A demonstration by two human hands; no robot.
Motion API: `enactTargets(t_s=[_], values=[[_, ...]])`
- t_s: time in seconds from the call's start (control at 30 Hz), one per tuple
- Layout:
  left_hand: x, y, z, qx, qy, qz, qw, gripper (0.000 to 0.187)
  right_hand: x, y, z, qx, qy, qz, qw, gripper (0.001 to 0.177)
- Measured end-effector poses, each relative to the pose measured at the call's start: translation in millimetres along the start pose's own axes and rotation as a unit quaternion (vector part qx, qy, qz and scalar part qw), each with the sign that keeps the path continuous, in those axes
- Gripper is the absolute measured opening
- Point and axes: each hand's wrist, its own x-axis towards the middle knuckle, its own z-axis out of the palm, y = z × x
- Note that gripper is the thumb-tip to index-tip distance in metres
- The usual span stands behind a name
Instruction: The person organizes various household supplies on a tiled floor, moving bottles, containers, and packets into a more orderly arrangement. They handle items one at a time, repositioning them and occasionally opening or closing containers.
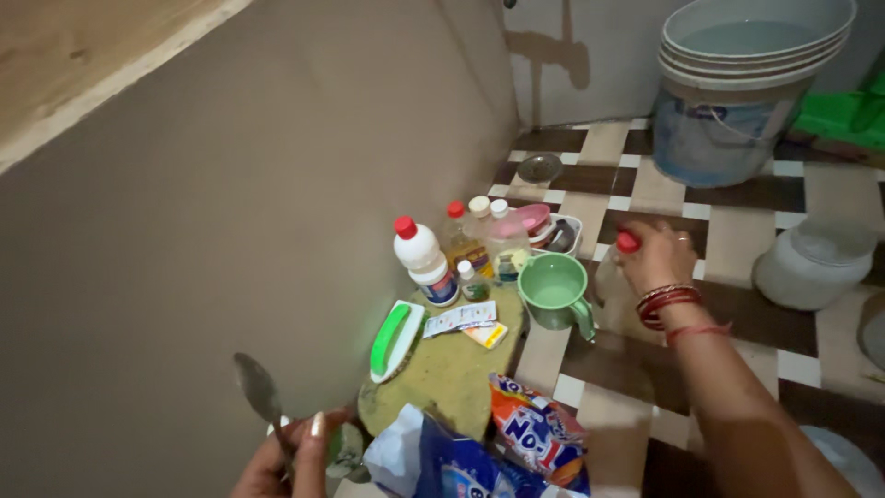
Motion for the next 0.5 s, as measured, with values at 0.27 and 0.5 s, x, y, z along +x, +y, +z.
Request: enactTargets(t_s=[0.27,0.5], values=[[4,20,25,0.013,-0.043,-0.024,0.999,0.021,1,1,-12,0.120,0.097,-0.105,0.983,0.042],[0,25,33,0.009,-0.040,-0.041,0.998,0.022,17,-10,-42,0.153,0.137,-0.095,0.974,0.039]])
